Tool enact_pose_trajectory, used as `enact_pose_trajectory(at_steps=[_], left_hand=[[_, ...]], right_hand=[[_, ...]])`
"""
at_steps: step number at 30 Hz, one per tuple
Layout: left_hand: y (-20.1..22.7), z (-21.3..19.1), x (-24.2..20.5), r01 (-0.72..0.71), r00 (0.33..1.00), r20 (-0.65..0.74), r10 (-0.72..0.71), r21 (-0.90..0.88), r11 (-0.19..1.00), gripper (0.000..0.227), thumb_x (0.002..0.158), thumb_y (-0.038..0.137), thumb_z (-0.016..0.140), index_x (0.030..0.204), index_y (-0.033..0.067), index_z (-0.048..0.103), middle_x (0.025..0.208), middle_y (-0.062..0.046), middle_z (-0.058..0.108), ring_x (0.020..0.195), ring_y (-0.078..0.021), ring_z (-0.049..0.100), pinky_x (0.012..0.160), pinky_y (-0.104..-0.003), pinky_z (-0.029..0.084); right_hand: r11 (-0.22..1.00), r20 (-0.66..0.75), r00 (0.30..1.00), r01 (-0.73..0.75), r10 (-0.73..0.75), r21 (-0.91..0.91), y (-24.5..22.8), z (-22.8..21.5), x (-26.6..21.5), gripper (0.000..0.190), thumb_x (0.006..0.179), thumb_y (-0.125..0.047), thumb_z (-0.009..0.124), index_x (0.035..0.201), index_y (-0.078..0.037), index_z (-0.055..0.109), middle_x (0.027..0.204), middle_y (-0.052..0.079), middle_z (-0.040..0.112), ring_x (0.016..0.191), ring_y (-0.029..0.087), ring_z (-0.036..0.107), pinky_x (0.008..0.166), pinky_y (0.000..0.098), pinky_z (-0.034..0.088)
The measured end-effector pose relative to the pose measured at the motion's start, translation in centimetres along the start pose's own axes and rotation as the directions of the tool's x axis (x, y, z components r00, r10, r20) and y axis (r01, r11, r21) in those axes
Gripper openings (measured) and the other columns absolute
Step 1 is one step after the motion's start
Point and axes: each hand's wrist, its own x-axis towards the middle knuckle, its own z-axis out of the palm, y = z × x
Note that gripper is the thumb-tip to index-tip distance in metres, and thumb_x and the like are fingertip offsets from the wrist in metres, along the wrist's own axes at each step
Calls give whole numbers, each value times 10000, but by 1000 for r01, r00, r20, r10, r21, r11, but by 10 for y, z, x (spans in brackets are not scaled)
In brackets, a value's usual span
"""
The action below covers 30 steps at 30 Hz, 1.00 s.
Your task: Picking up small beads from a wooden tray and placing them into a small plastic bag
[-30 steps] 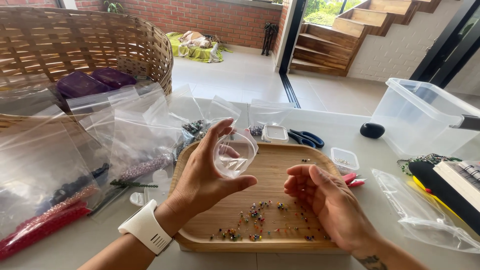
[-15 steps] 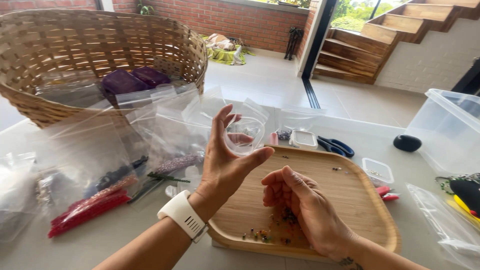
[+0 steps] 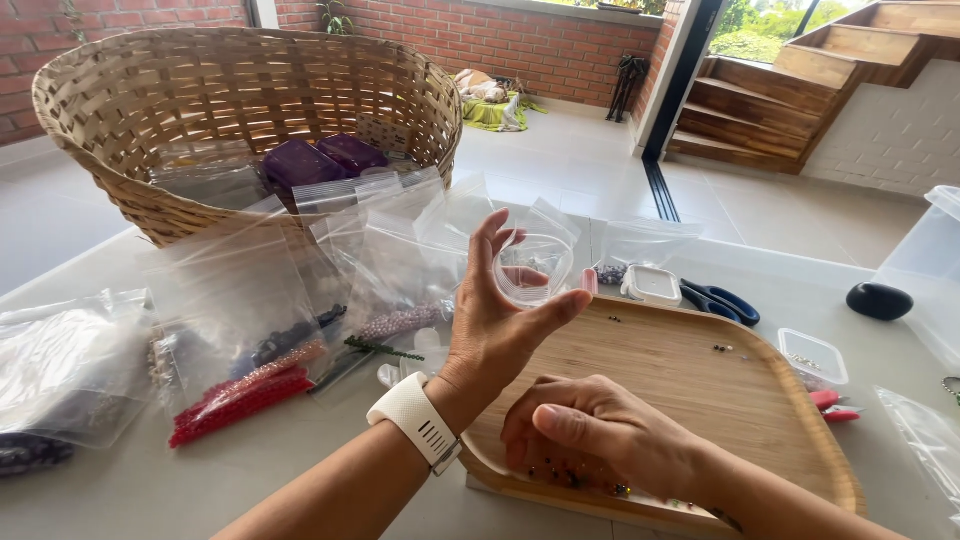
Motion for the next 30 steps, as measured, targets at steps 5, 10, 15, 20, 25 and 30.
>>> enact_pose_trajectory(at_steps=[5, 10, 15, 20, 25, 30], left_hand=[[-1, 0, 0, 5, 1000, 16, -6, 18, 1000, 1063, 605, 584, 783, 1490, 199, 339, 1442, -80, 559, 905, -162, 732, 815, -344, 578], [-1, 1, -1, 8, 1000, 21, -8, 9, 1000, 1078, 593, 580, 792, 1495, 198, 339, 1454, -84, 554, 902, -163, 734, 821, -340, 585], [0, 1, -1, 17, 999, 39, -18, 9, 1000, 1080, 592, 583, 785, 1500, 202, 341, 1456, -62, 558, 901, -157, 718, 822, -338, 571], [3, 0, -3, 31, 998, 55, -30, -30, 999, 1081, 592, 575, 787, 1500, 195, 341, 1453, -82, 553, 908, -162, 701, 812, -331, 581], [5, 0, -2, 58, 996, 73, -56, -29, 998, 1111, 579, 597, 778, 1517, 221, 316, 1478, -95, 531, 950, -186, 720, 824, -378, 598], [6, -2, -1, 69, 994, 82, -69, 7, 998, 1088, 589, 543, 799, 1515, 214, 331, 1461, -70, 552, 943, -173, 712, 836, -384, 592]], right_hand=[[985, 32, 997, -65, 71, -158, 2, 1, 7, 512, 946, -503, 539, 835, -41, 729, 674, 61, 599, 526, 141, 484, 464, 280, 373], [796, 210, 966, 246, -153, -553, -4, -6, 0, 563, 1025, -556, 383, 781, -123, 649, 739, 19, 617, 747, 177, 591, 722, 333, 491], [782, 226, 960, 269, -167, -563, 2, -28, -26, 538, 1053, -500, 407, 734, -124, 620, 688, 15, 604, 728, 187, 573, 701, 343, 485], [924, 60, 989, 147, -134, -353, 18, -46, -43, 542, 992, -458, 544, 691, -51, 737, 673, 43, 663, 697, 167, 599, 633, 319, 482], [933, -178, 936, 330, -304, 141, 34, -72, -30, 543, 1009, -395, 506, 898, 76, 750, 818, 195, 733, 765, 291, 668, 722, 418, 524], [958, -139, 982, 155, -124, 239, 27, -58, -22, 513, 932, -418, 578, 830, 65, 720, 806, 235, 744, 798, 333, 711, 760, 416, 562]])
